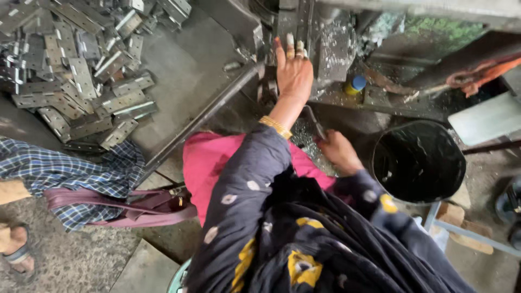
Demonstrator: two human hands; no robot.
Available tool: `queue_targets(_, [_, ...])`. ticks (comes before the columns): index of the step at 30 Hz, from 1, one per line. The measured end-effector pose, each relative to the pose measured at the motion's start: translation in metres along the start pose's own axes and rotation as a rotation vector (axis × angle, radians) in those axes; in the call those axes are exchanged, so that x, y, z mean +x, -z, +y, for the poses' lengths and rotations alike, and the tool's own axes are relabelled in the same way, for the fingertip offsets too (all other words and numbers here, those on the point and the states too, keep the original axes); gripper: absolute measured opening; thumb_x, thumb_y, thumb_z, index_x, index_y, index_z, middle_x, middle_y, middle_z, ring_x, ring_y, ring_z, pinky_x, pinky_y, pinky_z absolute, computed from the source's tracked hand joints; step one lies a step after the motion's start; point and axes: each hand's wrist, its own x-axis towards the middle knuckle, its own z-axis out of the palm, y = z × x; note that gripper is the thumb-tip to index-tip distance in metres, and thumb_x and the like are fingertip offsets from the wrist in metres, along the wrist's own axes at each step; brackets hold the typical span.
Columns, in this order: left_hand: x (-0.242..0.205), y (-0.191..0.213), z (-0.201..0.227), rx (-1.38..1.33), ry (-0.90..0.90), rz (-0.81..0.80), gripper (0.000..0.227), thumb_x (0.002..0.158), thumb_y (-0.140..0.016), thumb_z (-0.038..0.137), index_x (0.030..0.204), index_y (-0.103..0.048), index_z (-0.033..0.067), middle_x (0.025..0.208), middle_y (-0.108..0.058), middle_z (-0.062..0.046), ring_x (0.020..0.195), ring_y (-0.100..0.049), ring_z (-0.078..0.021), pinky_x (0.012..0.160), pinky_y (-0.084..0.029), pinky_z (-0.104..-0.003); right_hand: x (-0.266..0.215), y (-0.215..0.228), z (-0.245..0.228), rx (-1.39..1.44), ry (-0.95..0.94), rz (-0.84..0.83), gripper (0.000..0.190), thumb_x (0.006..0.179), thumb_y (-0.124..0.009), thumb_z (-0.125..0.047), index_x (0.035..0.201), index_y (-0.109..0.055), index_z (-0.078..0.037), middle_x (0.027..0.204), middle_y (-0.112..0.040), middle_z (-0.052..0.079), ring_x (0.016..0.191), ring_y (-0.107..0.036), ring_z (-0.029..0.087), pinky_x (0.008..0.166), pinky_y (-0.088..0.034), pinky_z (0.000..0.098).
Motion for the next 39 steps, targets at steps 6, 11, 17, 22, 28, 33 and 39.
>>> queue_targets(6, [0.016, -0.001, -0.001, -0.025, 0.037, 0.265, 0.045, 0.091, -0.052, 0.015, 0.132, -0.067, 0.0037, 0.156, -0.047, -0.01, 0.15, -0.031, -0.0328, 0.123, -0.006, -0.06, 0.004, -0.008, 0.002, -0.15, 0.393, 0.227, 0.027, 0.087, -0.07, -0.026, 0.087, -0.066, 0.0, 0.071, -0.063, 0.022, 0.061, -0.062, 0.039, 0.055, -0.045, 0.0474])
queue_targets(11, [0.022, -0.008, -0.014, -0.098, -0.021, 0.092, 0.04, 0.096, -0.051, 0.014, 0.132, -0.067, 0.0056, 0.162, -0.043, -0.007, 0.155, -0.026, -0.0319, 0.125, -0.002, -0.062, 0.007, -0.01, 0.003, -0.033, -0.093, -0.066, 0.044, 0.095, -0.068, -0.038, 0.085, -0.062, 0.004, 0.069, -0.062, 0.028, 0.059, -0.061, 0.04, 0.057, -0.047, 0.0519])
queue_targets(17, [0.05, -0.018, -0.008, -0.143, 0.028, 0.189, 0.046, 0.095, -0.049, 0.015, 0.138, -0.062, 0.0049, 0.159, -0.043, -0.008, 0.152, -0.026, -0.0318, 0.124, -0.001, -0.062, 0.019, -0.014, 0.023, -0.095, 0.239, 0.1, 0.041, 0.09, -0.069, -0.039, 0.089, -0.065, 0.002, 0.077, -0.063, 0.028, 0.068, -0.061, 0.045, 0.062, -0.048, 0.0511])
queue_targets(22, [0.047, -0.018, -0.008, -0.122, 0.013, 0.146, 0.046, 0.096, -0.048, 0.015, 0.139, -0.061, 0.0066, 0.162, -0.04, -0.007, 0.155, -0.024, -0.0307, 0.125, -0.001, -0.061, 0.006, -0.032, 0.022, -0.123, 0.021, 0.027, 0.049, 0.095, -0.07, -0.046, 0.094, -0.064, 0.003, 0.09, -0.066, 0.029, 0.086, -0.066, 0.046, 0.075, -0.049, 0.053])
queue_targets(28, [-0.017, -0.005, -0.019, -0.224, -0.076, 0.26, 0.057, 0.099, -0.054, 0.045, 0.134, -0.062, -0.0002, 0.155, -0.045, -0.014, 0.151, -0.028, -0.0342, 0.123, -0.005, -0.062, -0.015, 0.016, -0.04, -0.157, 0.449, 0.588, 0.047, 0.097, -0.072, -0.03, 0.128, -0.054, 0.0, 0.115, -0.062, 0.025, 0.1, -0.062, 0.047, 0.079, -0.051, 0.0523])
queue_targets(33, [-0.079, -0.016, -0.041, -0.222, -0.272, 0.525, 0.036, 0.088, -0.069, 0.024, 0.121, -0.066, 0.0118, 0.136, -0.065, -0.006, 0.138, -0.049, -0.0261, 0.125, -0.024, -0.055, -0.03, 0.038, -0.083, -0.147, 0.37, 0.529, 0.036, 0.094, -0.073, -0.023, 0.116, -0.056, -0.001, 0.11, -0.064, 0.022, 0.095, -0.064, 0.046, 0.077, -0.05, 0.0523])
queue_targets(39, [-0.016, 0.02, 0.006, -0.171, -0.119, 0.585, 0.027, 0.095, -0.072, 0.022, 0.119, -0.069, 0.0112, 0.121, -0.067, -0.01, 0.119, -0.058, -0.0267, 0.111, -0.037, -0.049, -0.028, 0.037, -0.08, -0.147, 0.358, 0.551, 0.032, 0.095, -0.072, -0.028, 0.112, -0.058, -0.006, 0.103, -0.069, 0.02, 0.092, -0.068, 0.043, 0.075, -0.051, 0.0518])
